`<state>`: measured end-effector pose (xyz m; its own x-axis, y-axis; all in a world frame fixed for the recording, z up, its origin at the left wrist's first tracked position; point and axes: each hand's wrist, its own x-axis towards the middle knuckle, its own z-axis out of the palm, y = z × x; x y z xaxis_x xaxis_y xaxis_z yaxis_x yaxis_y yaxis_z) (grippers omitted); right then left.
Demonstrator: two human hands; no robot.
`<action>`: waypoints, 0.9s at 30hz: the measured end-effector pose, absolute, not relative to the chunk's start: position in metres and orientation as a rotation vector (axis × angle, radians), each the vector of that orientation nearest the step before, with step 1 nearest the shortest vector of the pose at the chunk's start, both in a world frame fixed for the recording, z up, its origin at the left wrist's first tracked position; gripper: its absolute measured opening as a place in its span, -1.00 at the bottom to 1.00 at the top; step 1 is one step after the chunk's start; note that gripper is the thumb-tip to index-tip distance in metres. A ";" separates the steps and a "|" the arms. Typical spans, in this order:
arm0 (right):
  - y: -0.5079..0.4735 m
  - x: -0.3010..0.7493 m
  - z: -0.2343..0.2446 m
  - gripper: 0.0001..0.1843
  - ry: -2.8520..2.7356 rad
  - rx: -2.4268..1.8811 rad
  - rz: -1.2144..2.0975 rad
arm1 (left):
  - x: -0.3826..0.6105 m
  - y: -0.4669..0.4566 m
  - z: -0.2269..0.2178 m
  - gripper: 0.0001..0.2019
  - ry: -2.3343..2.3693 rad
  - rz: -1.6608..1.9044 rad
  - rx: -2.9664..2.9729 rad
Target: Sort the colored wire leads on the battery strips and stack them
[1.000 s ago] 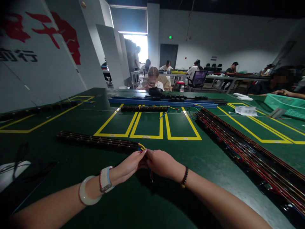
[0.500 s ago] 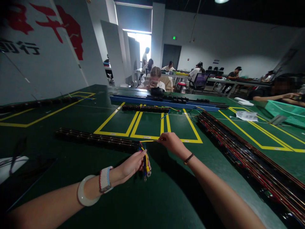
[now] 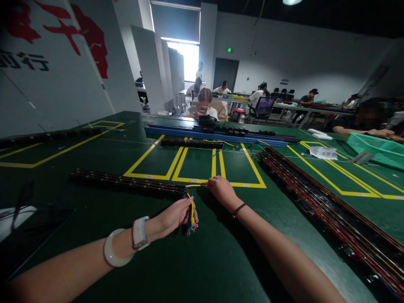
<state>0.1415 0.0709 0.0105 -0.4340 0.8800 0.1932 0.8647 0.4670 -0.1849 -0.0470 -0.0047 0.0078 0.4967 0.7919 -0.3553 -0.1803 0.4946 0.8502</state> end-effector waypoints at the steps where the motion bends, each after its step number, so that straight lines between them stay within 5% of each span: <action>1: 0.069 0.141 0.011 -0.77 -2.477 -1.488 0.055 | -0.047 -0.004 0.007 -0.79 0.842 0.685 0.841; 8: 0.049 0.150 0.025 -0.77 -2.593 -1.224 -0.097 | -0.049 0.001 0.001 -0.75 0.813 0.648 0.853; 16: 0.010 0.144 0.075 -0.67 -2.856 -0.813 0.236 | -0.049 0.002 -0.005 -0.77 0.772 0.708 0.834; 21: 0.003 0.133 0.072 -0.85 -2.969 -0.670 0.296 | -0.049 0.002 -0.003 -0.75 0.837 0.693 0.826; 27: 0.013 0.139 0.073 -0.83 -2.892 -0.660 0.447 | -0.049 0.001 -0.001 -0.69 0.769 0.684 0.854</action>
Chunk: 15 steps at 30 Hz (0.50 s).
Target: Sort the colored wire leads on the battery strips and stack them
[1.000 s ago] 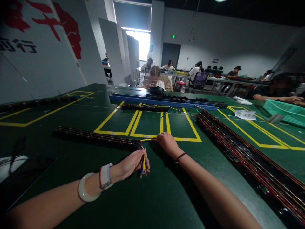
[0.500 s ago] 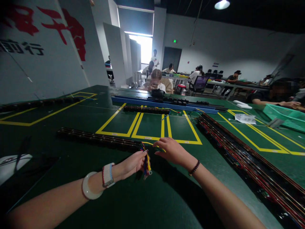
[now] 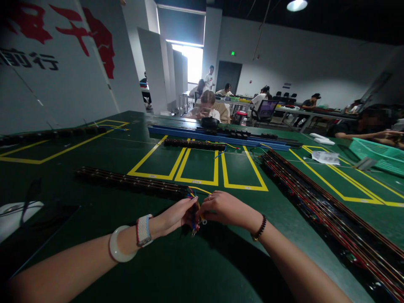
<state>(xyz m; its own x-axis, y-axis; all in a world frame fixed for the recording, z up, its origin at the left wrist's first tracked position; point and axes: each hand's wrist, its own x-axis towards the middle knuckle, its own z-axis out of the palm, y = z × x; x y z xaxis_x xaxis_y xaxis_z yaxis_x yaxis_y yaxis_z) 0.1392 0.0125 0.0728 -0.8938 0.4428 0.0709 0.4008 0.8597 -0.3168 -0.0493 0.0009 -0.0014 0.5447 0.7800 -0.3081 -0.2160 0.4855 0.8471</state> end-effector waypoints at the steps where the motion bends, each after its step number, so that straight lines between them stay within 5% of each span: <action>1: 0.014 0.141 0.073 -0.83 -2.881 -0.664 0.458 | -0.050 0.001 -0.001 -0.68 0.750 0.681 0.848; 15: 0.036 0.140 0.079 -0.76 -2.473 -0.807 0.511 | -0.050 0.003 -0.001 -0.85 0.720 0.680 0.844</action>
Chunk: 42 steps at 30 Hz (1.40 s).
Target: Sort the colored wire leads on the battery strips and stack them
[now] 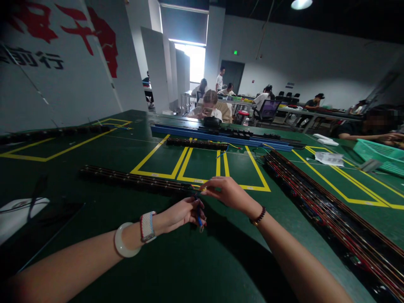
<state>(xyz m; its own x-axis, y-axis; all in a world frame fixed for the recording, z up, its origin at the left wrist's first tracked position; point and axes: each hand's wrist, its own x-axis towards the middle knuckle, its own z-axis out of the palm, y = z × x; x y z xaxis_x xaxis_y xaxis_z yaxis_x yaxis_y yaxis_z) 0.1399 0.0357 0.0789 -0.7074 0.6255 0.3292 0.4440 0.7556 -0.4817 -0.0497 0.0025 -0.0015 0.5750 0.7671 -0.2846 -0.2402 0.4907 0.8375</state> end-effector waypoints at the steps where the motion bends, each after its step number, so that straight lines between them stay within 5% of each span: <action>1: 0.039 0.135 0.081 -0.77 -2.425 -0.815 0.486 | -0.050 0.003 -0.003 -0.84 0.711 0.683 0.849; 22: 0.082 0.000 0.063 -0.82 -2.727 -0.808 0.154 | -0.051 0.001 -0.008 -0.78 0.652 0.715 0.784; 31: 0.079 0.061 0.094 -0.62 -2.333 -0.823 0.641 | -0.048 0.005 -0.010 -0.77 0.701 0.665 0.818; 42: 0.070 0.147 0.007 -0.65 -2.330 -1.227 0.665 | -0.052 0.002 0.001 -0.79 0.775 0.608 0.923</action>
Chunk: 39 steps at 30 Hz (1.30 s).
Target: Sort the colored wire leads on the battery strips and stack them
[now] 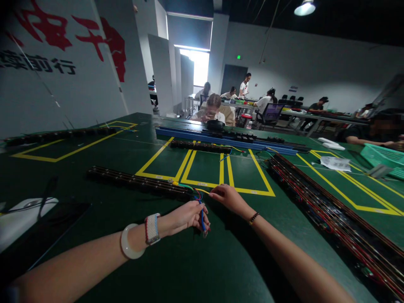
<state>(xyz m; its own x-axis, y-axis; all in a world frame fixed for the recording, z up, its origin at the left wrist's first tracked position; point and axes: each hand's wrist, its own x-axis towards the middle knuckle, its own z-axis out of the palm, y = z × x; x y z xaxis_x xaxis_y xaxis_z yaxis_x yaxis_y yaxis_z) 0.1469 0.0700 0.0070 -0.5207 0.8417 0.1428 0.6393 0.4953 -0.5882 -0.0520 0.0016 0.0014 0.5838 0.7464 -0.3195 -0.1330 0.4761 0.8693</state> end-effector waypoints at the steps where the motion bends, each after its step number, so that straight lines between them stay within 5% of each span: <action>1: 0.068 0.147 0.003 -0.66 -2.323 -1.226 0.684 | -0.052 0.002 0.001 -0.78 0.781 0.605 0.927; 19: 0.068 0.146 -0.006 -0.71 -2.287 -1.274 0.656 | -0.075 0.018 0.024 -0.52 1.150 0.076 1.437; 27: 0.069 0.146 -0.009 -0.73 -2.263 -1.288 0.618 | -0.084 0.012 0.022 -0.67 1.027 0.106 1.474; 33: 0.067 0.149 -0.010 -0.74 -2.215 -1.244 0.689 | -0.076 0.009 0.036 -0.48 1.246 -0.052 1.646; 39: 0.067 0.149 -0.009 -0.67 -2.129 -1.232 0.799 | -0.092 0.006 0.037 -0.51 1.103 0.073 1.407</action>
<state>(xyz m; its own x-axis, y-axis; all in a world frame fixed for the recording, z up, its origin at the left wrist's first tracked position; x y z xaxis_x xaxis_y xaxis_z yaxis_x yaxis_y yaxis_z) 0.1492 0.0669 -0.0091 -0.4298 0.8883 0.1619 0.5625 0.4037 -0.7215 -0.0919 0.0057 0.0372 0.5354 0.6299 -0.5627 0.5502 0.2454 0.7982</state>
